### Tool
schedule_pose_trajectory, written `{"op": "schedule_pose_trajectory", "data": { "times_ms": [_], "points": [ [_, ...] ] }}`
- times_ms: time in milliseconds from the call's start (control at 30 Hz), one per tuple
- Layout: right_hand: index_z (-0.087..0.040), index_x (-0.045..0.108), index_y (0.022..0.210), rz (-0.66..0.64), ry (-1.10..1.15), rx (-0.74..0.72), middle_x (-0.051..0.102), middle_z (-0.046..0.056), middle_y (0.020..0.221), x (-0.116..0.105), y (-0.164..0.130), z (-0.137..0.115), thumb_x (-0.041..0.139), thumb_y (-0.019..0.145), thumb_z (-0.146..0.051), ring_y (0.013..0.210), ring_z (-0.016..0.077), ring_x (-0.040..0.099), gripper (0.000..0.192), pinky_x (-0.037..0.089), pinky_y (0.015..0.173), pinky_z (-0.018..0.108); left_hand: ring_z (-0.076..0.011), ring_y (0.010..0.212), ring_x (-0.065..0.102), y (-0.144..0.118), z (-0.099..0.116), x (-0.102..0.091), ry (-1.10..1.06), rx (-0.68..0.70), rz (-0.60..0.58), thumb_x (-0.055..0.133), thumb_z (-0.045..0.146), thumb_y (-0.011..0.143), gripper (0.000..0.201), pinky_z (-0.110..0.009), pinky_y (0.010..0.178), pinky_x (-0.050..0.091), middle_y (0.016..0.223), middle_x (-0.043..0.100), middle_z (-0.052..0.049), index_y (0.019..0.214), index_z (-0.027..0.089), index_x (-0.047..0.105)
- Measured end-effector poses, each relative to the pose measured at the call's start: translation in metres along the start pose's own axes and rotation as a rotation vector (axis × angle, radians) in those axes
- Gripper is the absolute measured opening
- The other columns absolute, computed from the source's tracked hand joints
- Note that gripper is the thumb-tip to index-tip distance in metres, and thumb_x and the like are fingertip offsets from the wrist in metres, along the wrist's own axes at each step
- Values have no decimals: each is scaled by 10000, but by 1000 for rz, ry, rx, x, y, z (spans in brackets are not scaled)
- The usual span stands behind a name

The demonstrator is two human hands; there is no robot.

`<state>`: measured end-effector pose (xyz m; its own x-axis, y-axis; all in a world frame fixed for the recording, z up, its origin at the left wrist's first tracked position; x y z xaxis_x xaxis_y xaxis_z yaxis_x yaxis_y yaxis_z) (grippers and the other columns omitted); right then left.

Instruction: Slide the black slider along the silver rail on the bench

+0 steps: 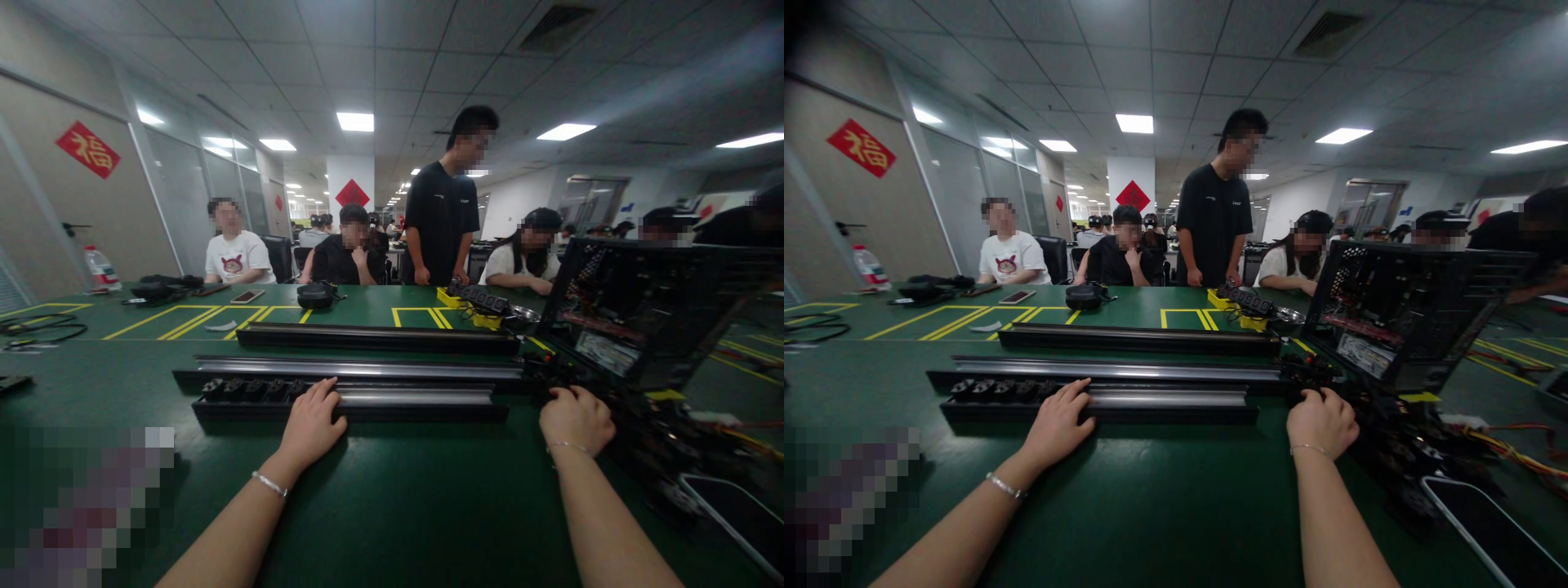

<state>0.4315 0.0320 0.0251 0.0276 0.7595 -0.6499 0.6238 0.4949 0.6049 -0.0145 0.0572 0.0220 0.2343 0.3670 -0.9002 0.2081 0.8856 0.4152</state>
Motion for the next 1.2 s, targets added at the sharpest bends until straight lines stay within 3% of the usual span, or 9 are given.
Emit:
{"op": "schedule_pose_trajectory", "data": {
  "times_ms": [167, 300, 433, 567, 633, 767, 967, 1200],
  "points": [
    [-216, 662, 947, 107, 21, -4, 538, 93, 1202, -8, -2, -8, 393, 795, -232, 1202, 305, 350, 309, 233, 966, 549, -246, 1270, 397, 0, 0, -1, -42, -21, 6, 524, 305, 756, 253, -429, 1011, 350, 1366, 475, -28, 986, 262, 622],
    [-150, 615, 1091, 103, 41, -201, 485, 128, 1280, -8, -8, -41, 389, 799, -226, 1269, 297, 300, 377, 211, 1020, 541, -247, 1261, 412, 1, -1, 1, -60, -15, 24, 491, 359, 799, 277, -433, 1009, 359, 1356, 488, -44, 1022, 251, 616],
    [-109, 594, 1134, -112, 156, -507, 523, 131, 1251, 4, -34, -87, 343, 842, -248, 1250, 233, 359, 410, 287, 1043, 410, -240, 1258, 421, 2, -3, 2, -75, -14, 35, 445, 404, 836, 301, -427, 1004, 371, 1350, 497, -51, 1016, 238, 620],
    [-170, 589, 1175, -358, 190, -648, 520, 74, 1299, 17, -65, -117, 335, 866, -288, 1262, 210, 373, 416, 282, 1054, 405, -208, 1247, 434, 3, -3, -6, -73, -9, 81, 363, 373, 880, 316, -394, 1015, 365, 1268, 571, -50, 957, 222, 629],
    [-205, 588, 1186, -451, 154, -659, 531, 49, 1299, 23, -75, -122, 315, 879, -290, 1240, 203, 408, 420, 265, 1058, 427, -218, 1269, 402, 2, -4, -15, -15, -56, 182, 367, 340, 875, 304, -407, 1029, 342, 1264, 570, -58, 981, 217, 624],
    [-228, 572, 1217, -511, 110, -644, 526, 23, 1311, 26, -77, -122, 298, 886, -287, 1239, 192, 417, 433, 249, 1061, 426, -288, 1346, 262, -3, -15, -23, 136, -232, 357, 415, 329, 839, 367, -481, 1064, 263, 1397, 424, -104, 1143, 192, 567],
    [-219, 562, 1236, -532, 94, -639, 510, 19, 1328, 26, -75, -122, 290, 889, -293, 1253, 188, 405, 447, 242, 1065, 421, -295, 1255, 406, -1, -28, -6, 201, -253, 261, 391, 359, 841, 403, -510, 1065, 245, 1349, 470, -150, 1120, 147, 591],
    [-221, 576, 1222, -508, 93, -639, 525, 22, 1313, 26, -76, -122, 295, 883, -287, 1246, 184, 415, 444, 261, 1055, 404, -300, 1224, 445, 0, -27, -6, 236, -233, 302, 419, 347, 825, 384, -512, 1047, 278, 1310, 508, -164, 1068, 135, 627]
  ]
}}
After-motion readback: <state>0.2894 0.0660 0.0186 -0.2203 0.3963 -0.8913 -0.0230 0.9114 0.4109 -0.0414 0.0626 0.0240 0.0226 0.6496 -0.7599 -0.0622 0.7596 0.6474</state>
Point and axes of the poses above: each hand's wrist, its own y-axis towards the middle knuckle, its own x-axis out of the palm, z = x × y, the point moved 5 cm from there along y, towards the middle knuckle
